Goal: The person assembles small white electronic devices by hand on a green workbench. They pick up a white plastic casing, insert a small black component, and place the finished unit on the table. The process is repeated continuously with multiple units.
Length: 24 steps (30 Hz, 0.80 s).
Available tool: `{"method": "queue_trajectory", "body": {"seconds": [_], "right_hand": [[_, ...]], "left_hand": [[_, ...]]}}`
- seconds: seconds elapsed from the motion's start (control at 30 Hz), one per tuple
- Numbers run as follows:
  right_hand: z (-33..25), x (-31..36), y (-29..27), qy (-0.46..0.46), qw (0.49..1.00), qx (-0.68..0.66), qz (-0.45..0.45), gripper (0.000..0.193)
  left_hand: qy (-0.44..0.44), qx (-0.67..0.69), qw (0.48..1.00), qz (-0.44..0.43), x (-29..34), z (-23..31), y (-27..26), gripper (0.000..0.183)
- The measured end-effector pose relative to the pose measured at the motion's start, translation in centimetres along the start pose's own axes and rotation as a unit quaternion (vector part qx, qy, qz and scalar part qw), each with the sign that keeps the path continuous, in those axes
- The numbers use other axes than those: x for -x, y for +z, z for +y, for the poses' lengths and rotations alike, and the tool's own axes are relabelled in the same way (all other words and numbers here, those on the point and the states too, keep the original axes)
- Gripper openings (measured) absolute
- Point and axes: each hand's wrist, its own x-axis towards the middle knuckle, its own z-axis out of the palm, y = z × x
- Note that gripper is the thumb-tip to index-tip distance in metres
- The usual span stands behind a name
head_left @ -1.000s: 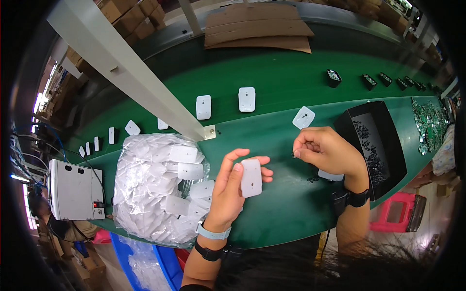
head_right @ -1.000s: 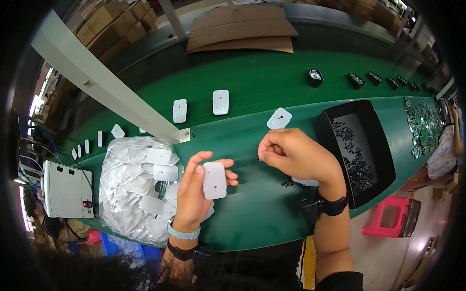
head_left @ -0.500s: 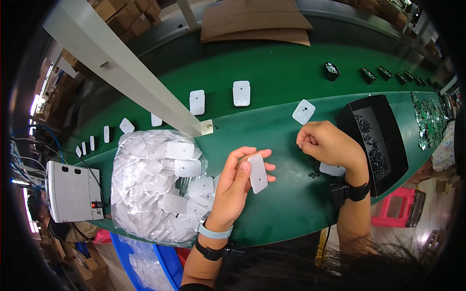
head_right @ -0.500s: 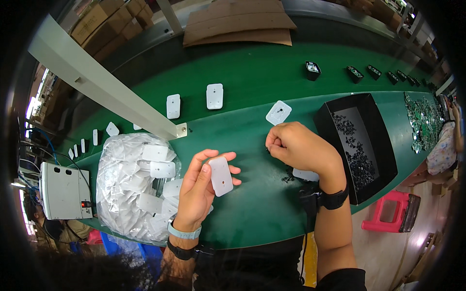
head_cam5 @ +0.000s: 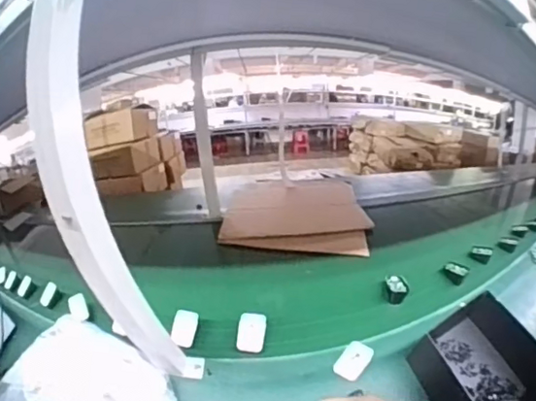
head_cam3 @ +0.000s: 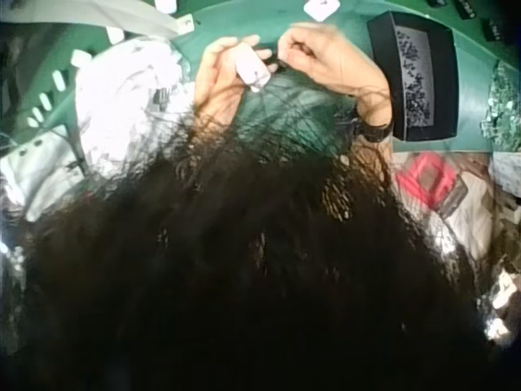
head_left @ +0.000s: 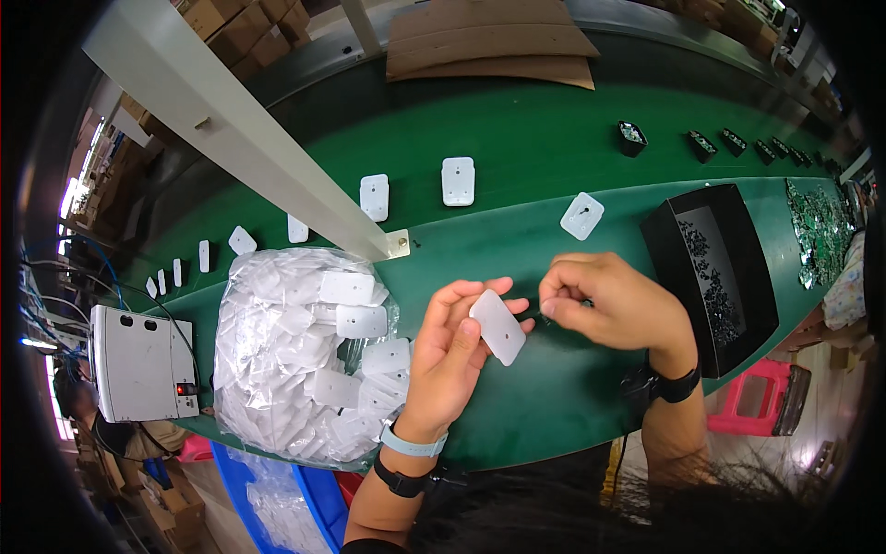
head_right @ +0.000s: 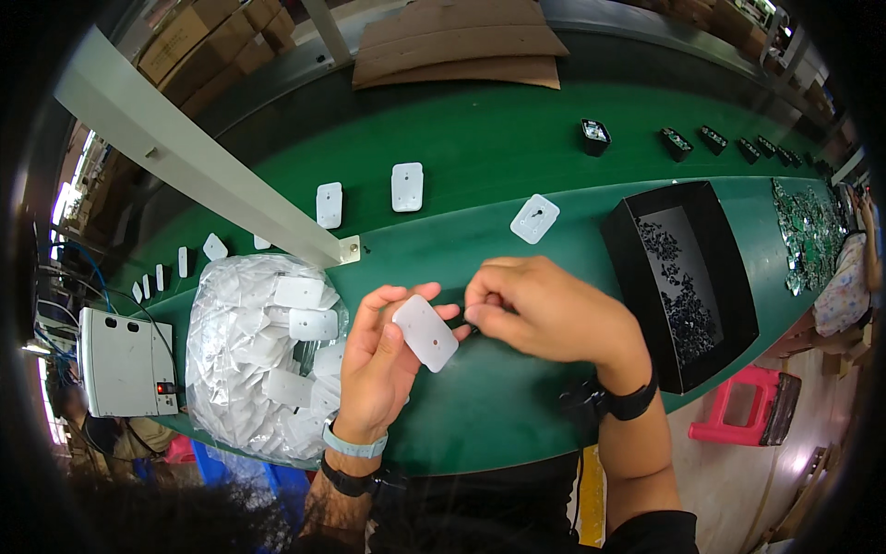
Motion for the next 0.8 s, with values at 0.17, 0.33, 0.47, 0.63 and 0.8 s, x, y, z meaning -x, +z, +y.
{"method": "queue_trajectory", "body": {"seconds": [0.17, 0.33, 0.47, 0.63, 0.8], "right_hand": [[-0.5, -0.1, 1.5, -0.056, 0.998, -0.021, 0.012, 0.007], [-0.7, 0.0, 1.7, -0.058, 0.996, -0.056, 0.037, 0.007], [-0.6, -0.2, 2.4, -0.076, 0.995, -0.050, 0.050, 0.008], [-0.5, -0.7, 3.2, -0.080, 0.994, 0.013, 0.070, 0.010], [-0.4, -0.9, 3.6, -0.099, 0.985, 0.073, 0.119, 0.013]], "left_hand": [[0.013, -0.018, 1.000, 0.021, 0.2, 0.1, 0.0, 0.033], [-0.035, -0.019, 0.992, 0.121, 0.1, 0.1, 0.0, 0.025], [-0.035, -0.012, 0.987, 0.158, -0.1, 0.0, 0.0, 0.020], [-0.033, -0.051, 0.985, 0.163, 0.2, 0.1, -0.4, 0.015], [-0.034, -0.039, 0.989, 0.140, 0.2, 0.3, 0.2, 0.012]]}}
